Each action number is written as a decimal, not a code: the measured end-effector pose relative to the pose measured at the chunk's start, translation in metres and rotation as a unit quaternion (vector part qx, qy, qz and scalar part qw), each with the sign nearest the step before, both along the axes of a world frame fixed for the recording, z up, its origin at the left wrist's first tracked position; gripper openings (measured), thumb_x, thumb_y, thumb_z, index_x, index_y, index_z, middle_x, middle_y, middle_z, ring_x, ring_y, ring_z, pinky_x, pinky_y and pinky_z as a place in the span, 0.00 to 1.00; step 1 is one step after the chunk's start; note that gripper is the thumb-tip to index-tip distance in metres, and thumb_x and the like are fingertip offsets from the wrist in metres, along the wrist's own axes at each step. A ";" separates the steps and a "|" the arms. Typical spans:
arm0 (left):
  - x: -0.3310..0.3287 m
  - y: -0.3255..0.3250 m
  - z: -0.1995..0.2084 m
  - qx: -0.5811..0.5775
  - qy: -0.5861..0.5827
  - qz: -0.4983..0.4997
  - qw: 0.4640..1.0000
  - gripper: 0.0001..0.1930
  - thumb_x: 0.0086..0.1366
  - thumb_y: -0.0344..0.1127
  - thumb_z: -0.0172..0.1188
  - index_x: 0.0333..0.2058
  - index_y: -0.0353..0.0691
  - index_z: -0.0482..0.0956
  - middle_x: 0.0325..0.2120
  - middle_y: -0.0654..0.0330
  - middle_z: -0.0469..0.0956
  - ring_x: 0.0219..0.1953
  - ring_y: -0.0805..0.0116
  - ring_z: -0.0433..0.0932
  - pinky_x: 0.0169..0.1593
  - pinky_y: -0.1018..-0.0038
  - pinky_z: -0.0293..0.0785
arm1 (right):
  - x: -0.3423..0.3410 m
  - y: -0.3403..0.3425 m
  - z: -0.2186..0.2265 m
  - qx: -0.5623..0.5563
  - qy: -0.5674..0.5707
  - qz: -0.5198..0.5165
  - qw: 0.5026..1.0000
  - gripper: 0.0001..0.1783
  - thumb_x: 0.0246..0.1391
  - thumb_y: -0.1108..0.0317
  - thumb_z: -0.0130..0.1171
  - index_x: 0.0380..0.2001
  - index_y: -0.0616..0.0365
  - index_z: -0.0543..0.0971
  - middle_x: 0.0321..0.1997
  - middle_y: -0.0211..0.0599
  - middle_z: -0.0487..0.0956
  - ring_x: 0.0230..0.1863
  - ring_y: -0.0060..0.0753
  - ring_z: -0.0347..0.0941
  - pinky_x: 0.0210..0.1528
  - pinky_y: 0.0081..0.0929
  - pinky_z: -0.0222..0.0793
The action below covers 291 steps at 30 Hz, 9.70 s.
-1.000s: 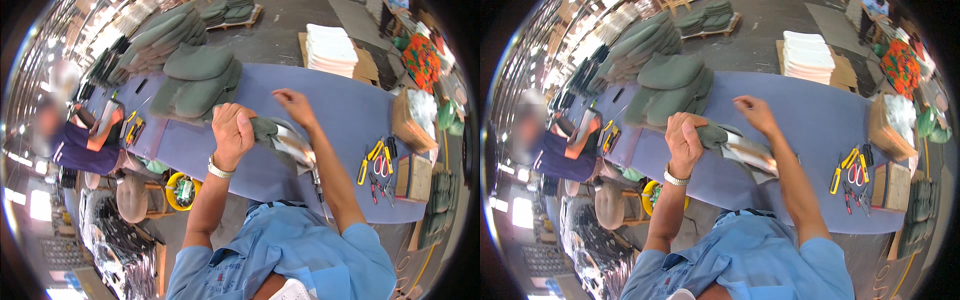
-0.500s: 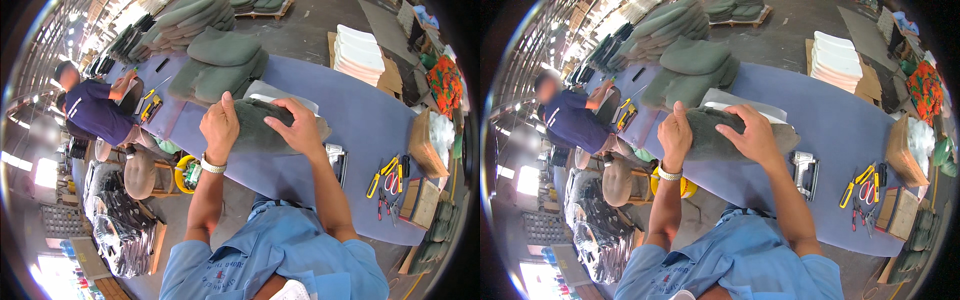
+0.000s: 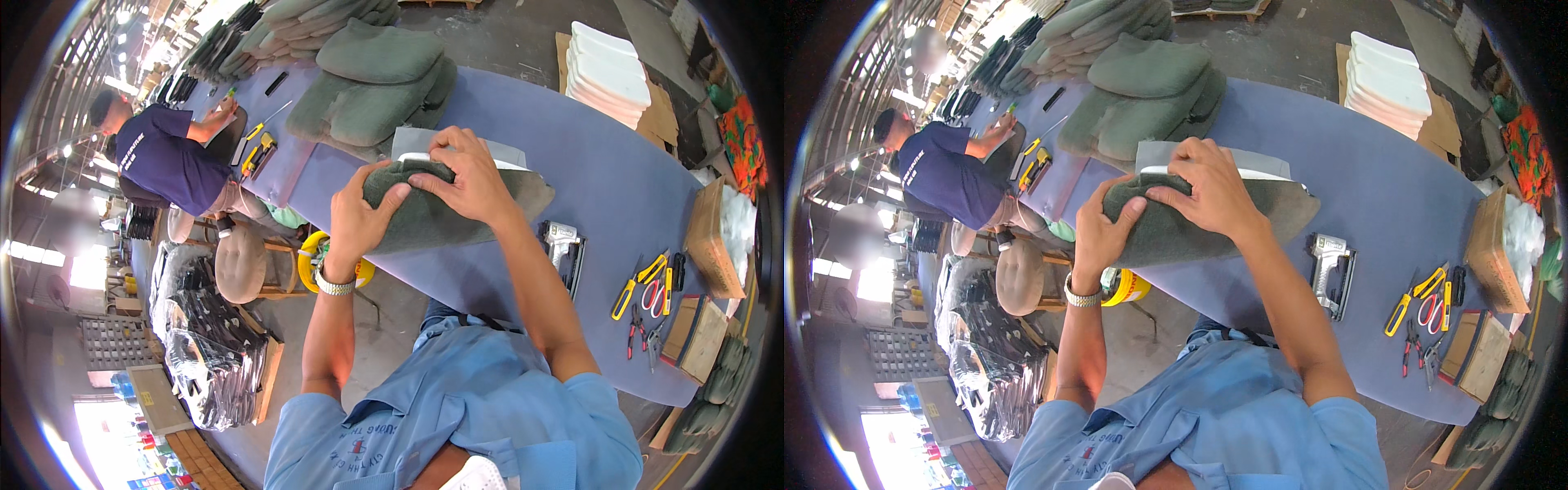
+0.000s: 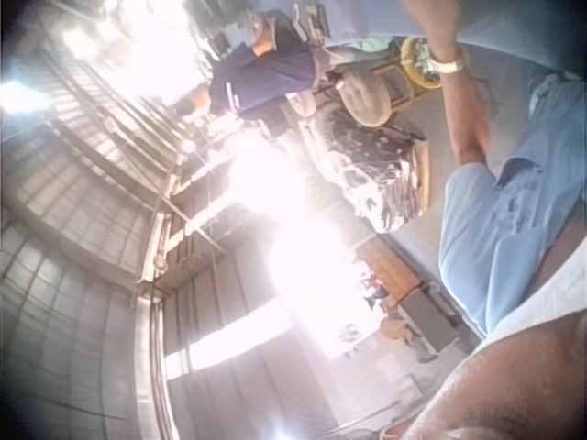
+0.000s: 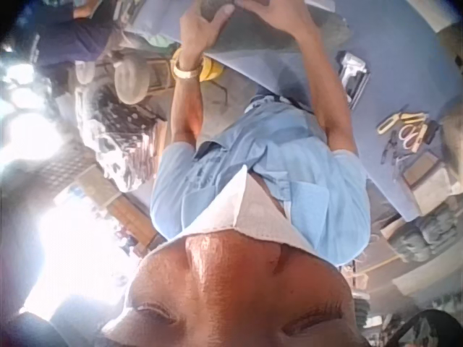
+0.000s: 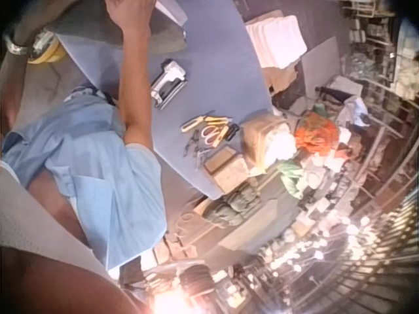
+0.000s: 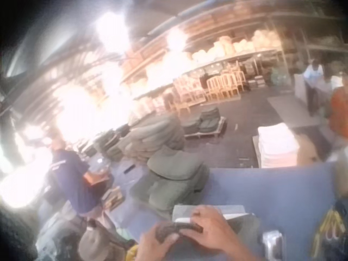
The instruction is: The person assembles green fabric cushions by wrapping fabric around foam inserts, securing edges with a staple gun, and trimming excess fabric with a utility knife. The person handles multiple cushions sequentially on a workbench in a workshop setting.
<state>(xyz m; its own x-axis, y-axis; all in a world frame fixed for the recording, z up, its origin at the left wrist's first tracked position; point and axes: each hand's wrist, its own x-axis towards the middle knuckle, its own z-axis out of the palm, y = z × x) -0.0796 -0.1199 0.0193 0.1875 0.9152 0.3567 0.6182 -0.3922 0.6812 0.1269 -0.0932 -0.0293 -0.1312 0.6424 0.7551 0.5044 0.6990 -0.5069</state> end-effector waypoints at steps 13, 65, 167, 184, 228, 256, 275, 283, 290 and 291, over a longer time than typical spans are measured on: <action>0.007 -0.015 0.004 0.044 0.026 -0.073 0.996 0.22 0.55 0.39 0.79 0.45 0.35 0.85 0.36 0.52 0.88 0.36 0.64 0.88 0.42 0.72 0.81 | 0.008 -0.033 -0.010 -0.165 0.199 0.093 0.961 0.13 0.64 0.65 0.59 0.36 0.67 0.83 0.41 0.45 0.83 0.40 0.44 0.81 0.45 0.32 0.73; 0.004 -0.111 -0.232 -0.128 -0.192 0.005 0.973 0.29 0.65 0.26 0.68 0.64 0.32 0.72 0.62 0.45 0.75 0.60 0.56 0.77 0.62 0.63 0.74 | 0.121 -0.208 -0.171 -0.249 0.095 -0.321 0.909 0.07 0.60 0.69 0.66 0.41 0.58 0.84 0.52 0.42 0.84 0.49 0.39 0.83 0.50 0.33 0.78; 0.005 -0.094 -0.179 -0.140 -0.138 -0.066 0.978 0.13 0.66 0.40 0.67 0.46 0.42 0.84 0.49 0.50 0.80 0.41 0.51 0.83 0.45 0.61 0.79 | -0.042 -0.111 -0.151 -0.318 0.553 -0.018 0.770 0.07 0.65 0.67 0.59 0.34 0.55 0.73 0.23 0.27 0.71 0.22 0.21 0.67 0.24 0.22 0.62; 0.044 -0.121 -0.194 -0.077 -0.131 0.044 0.987 0.08 0.63 0.36 0.66 0.36 0.40 0.81 0.56 0.44 0.80 0.35 0.50 0.86 0.39 0.63 0.82 | 0.001 -0.135 -0.160 -0.374 0.270 -0.027 0.887 0.05 0.63 0.70 0.63 0.35 0.58 0.76 0.23 0.26 0.76 0.22 0.18 0.71 0.24 0.22 0.66; 0.024 -0.091 -0.190 -0.316 -0.331 -0.054 0.887 0.10 0.65 0.36 0.69 0.34 0.33 0.84 0.64 0.49 0.67 0.59 0.58 0.75 0.63 0.63 0.72 | 0.031 -0.070 -0.017 -0.284 0.472 0.538 0.638 0.34 0.68 0.69 0.43 0.74 0.66 0.52 0.64 0.67 0.73 0.54 0.56 0.82 0.55 0.47 0.80; 0.021 -0.098 -0.189 -0.298 -0.320 -0.049 0.898 0.07 0.66 0.32 0.68 0.34 0.33 0.84 0.64 0.48 0.69 0.60 0.60 0.76 0.61 0.66 0.74 | -0.014 -0.064 -0.104 -0.416 0.478 0.126 0.763 0.09 0.64 0.65 0.63 0.41 0.56 0.76 0.21 0.29 0.75 0.20 0.23 0.72 0.23 0.22 0.66; 0.022 -0.096 -0.189 -0.302 -0.308 -0.046 0.901 0.08 0.66 0.31 0.69 0.36 0.30 0.84 0.63 0.49 0.70 0.58 0.65 0.76 0.61 0.67 0.73 | -0.014 -0.068 -0.114 -0.393 0.347 0.026 0.851 0.10 0.65 0.63 0.60 0.36 0.59 0.76 0.22 0.29 0.76 0.20 0.23 0.74 0.24 0.25 0.68; 0.019 -0.096 -0.188 -0.312 -0.310 -0.046 0.897 0.08 0.66 0.31 0.68 0.36 0.30 0.84 0.65 0.44 0.66 0.61 0.65 0.73 0.63 0.69 0.69 | -0.018 -0.077 -0.110 -0.387 0.306 0.000 0.870 0.11 0.64 0.63 0.59 0.34 0.60 0.77 0.18 0.30 0.78 0.19 0.23 0.76 0.24 0.27 0.70; 0.019 -0.095 -0.186 -0.312 -0.305 -0.049 0.898 0.09 0.66 0.31 0.69 0.35 0.30 0.84 0.65 0.44 0.66 0.59 0.67 0.73 0.62 0.68 0.71 | -0.016 -0.076 -0.119 -0.380 0.308 -0.005 0.872 0.11 0.65 0.63 0.59 0.35 0.60 0.77 0.19 0.29 0.78 0.19 0.22 0.75 0.24 0.25 0.68; 0.019 -0.095 -0.186 -0.314 -0.307 -0.051 0.897 0.09 0.66 0.31 0.69 0.35 0.29 0.84 0.65 0.44 0.66 0.59 0.67 0.73 0.61 0.68 0.71 | -0.016 -0.076 -0.120 -0.379 0.302 -0.008 0.875 0.11 0.65 0.63 0.59 0.35 0.60 0.77 0.19 0.29 0.77 0.19 0.22 0.75 0.24 0.25 0.68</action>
